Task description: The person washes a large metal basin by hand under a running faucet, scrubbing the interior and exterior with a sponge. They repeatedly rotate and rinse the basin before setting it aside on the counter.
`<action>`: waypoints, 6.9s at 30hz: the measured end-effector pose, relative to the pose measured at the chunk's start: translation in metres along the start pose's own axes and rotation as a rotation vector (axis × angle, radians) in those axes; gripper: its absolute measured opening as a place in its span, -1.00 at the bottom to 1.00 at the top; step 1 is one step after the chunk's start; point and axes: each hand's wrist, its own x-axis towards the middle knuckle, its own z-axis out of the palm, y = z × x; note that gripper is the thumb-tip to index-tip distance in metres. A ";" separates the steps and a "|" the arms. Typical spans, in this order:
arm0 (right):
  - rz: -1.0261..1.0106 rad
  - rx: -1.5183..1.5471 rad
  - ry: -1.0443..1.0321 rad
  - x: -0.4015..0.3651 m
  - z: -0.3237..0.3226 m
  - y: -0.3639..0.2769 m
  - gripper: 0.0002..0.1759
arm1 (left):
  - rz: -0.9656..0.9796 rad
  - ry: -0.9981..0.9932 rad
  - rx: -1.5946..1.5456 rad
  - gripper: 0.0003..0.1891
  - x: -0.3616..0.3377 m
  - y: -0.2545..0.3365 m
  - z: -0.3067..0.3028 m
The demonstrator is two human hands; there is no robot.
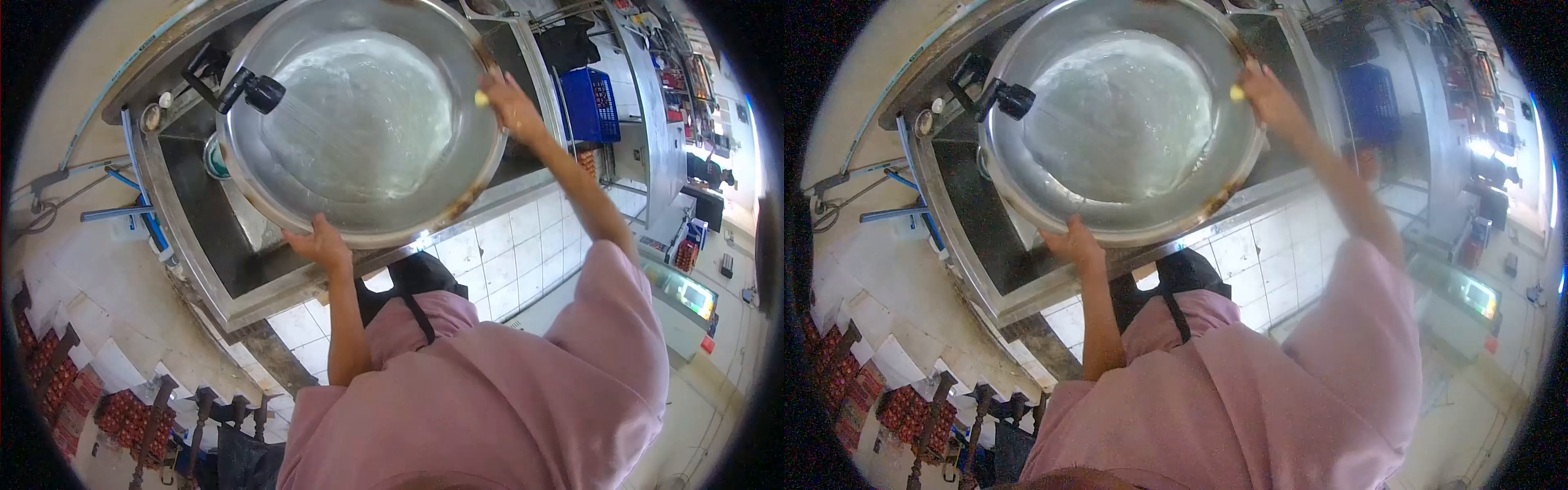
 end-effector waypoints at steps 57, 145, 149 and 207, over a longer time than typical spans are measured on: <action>-0.297 0.513 0.171 0.200 0.196 -0.245 -0.39 | 0.133 -0.036 0.148 -0.46 -0.021 0.015 -0.006; 0.632 0.379 0.588 0.088 -0.244 -0.333 -0.60 | -0.744 -0.767 -0.189 -0.62 0.035 -0.045 -0.120; 0.561 0.308 0.566 0.110 -0.268 -0.391 -0.57 | -0.802 -0.973 -0.190 -0.84 0.037 -0.045 -0.115; 1.182 0.655 0.455 -0.092 0.045 -0.169 -0.57 | 1.251 -1.550 1.310 -0.23 0.010 -0.074 0.029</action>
